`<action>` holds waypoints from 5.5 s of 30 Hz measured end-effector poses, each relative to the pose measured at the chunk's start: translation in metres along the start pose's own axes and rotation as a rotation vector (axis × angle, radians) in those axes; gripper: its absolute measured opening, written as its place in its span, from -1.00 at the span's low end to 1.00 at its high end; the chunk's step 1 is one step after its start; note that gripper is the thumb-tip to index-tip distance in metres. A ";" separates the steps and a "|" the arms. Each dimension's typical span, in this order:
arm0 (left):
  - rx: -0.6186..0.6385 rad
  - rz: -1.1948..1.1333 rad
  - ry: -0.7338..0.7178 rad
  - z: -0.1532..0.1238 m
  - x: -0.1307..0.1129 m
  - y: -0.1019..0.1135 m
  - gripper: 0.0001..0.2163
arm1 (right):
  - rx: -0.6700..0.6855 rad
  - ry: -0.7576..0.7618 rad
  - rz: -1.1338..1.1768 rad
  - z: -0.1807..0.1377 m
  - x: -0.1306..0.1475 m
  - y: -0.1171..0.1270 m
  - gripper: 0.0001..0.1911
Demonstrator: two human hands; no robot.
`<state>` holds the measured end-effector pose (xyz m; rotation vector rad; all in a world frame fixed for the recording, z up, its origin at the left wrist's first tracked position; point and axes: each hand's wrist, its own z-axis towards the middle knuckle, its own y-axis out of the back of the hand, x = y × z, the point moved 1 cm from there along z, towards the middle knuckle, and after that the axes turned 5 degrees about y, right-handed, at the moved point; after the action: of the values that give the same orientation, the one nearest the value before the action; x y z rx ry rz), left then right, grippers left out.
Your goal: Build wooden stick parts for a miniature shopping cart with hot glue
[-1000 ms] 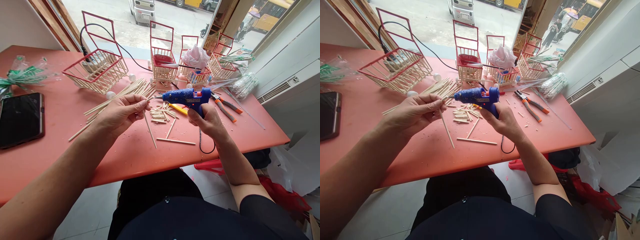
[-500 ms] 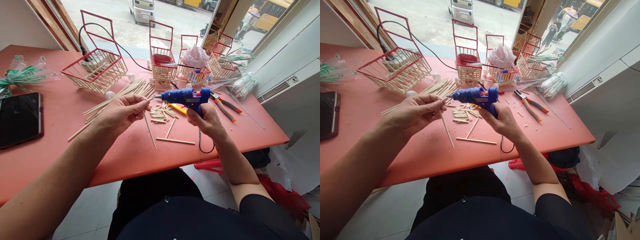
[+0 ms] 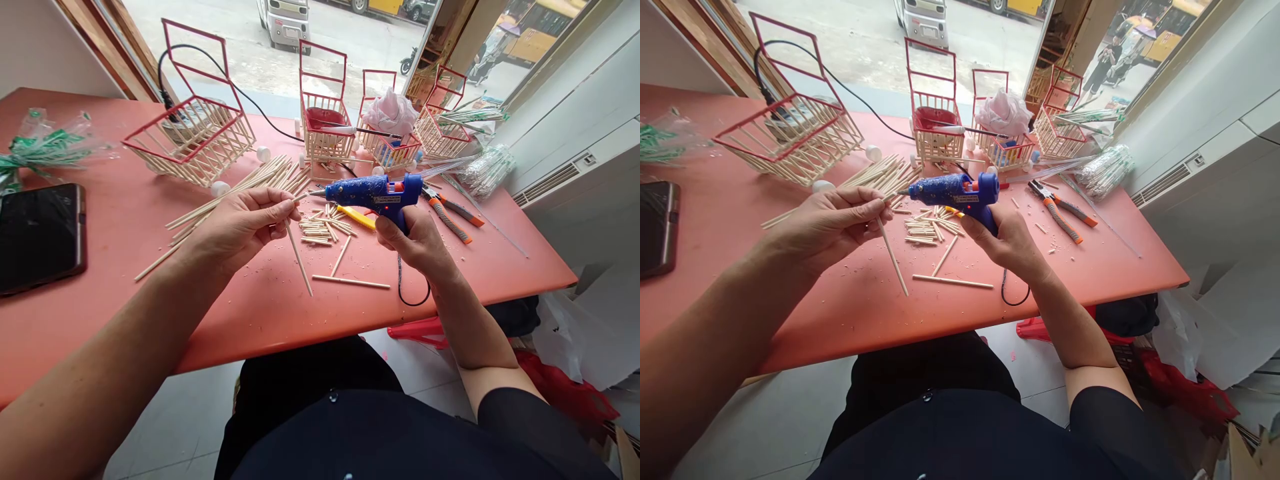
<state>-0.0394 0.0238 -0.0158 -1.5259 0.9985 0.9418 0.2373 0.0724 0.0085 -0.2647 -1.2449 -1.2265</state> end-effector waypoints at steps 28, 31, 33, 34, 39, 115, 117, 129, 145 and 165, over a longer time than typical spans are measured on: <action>-0.028 0.006 0.008 -0.001 -0.001 -0.002 -0.69 | 0.019 0.010 -0.043 0.000 0.003 0.001 -0.31; -0.039 0.007 0.016 -0.002 -0.002 -0.003 -0.68 | 0.005 -0.001 -0.022 -0.001 0.001 0.002 -0.33; -0.034 0.008 0.021 -0.003 -0.003 -0.004 -0.68 | 0.005 -0.003 -0.012 -0.001 0.000 0.002 -0.33; -0.031 0.009 0.024 -0.003 -0.003 -0.004 -0.68 | 0.005 -0.003 -0.010 -0.001 0.000 0.002 -0.34; -0.030 0.034 0.023 -0.002 -0.003 -0.004 -0.68 | -0.001 0.003 -0.020 0.000 0.000 0.001 -0.33; -0.007 0.047 -0.005 -0.002 0.000 -0.001 -0.66 | 0.004 0.032 -0.012 0.000 -0.002 0.001 -0.34; -0.012 0.056 -0.007 -0.002 0.000 -0.001 -0.67 | 0.003 0.021 -0.025 0.000 0.000 0.001 -0.32; -0.027 0.022 0.011 -0.004 -0.003 -0.004 -0.66 | 0.004 0.016 -0.028 -0.002 0.000 0.003 -0.34; -0.006 0.024 0.018 -0.004 -0.001 -0.004 -0.64 | 0.000 0.037 0.022 0.000 -0.003 0.001 -0.41; -0.015 0.051 0.040 -0.005 -0.004 -0.005 -0.66 | 0.019 0.031 0.003 0.000 -0.001 0.002 -0.39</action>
<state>-0.0362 0.0200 -0.0096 -1.5436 1.0649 0.9595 0.2391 0.0742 0.0084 -0.2332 -1.2285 -1.2113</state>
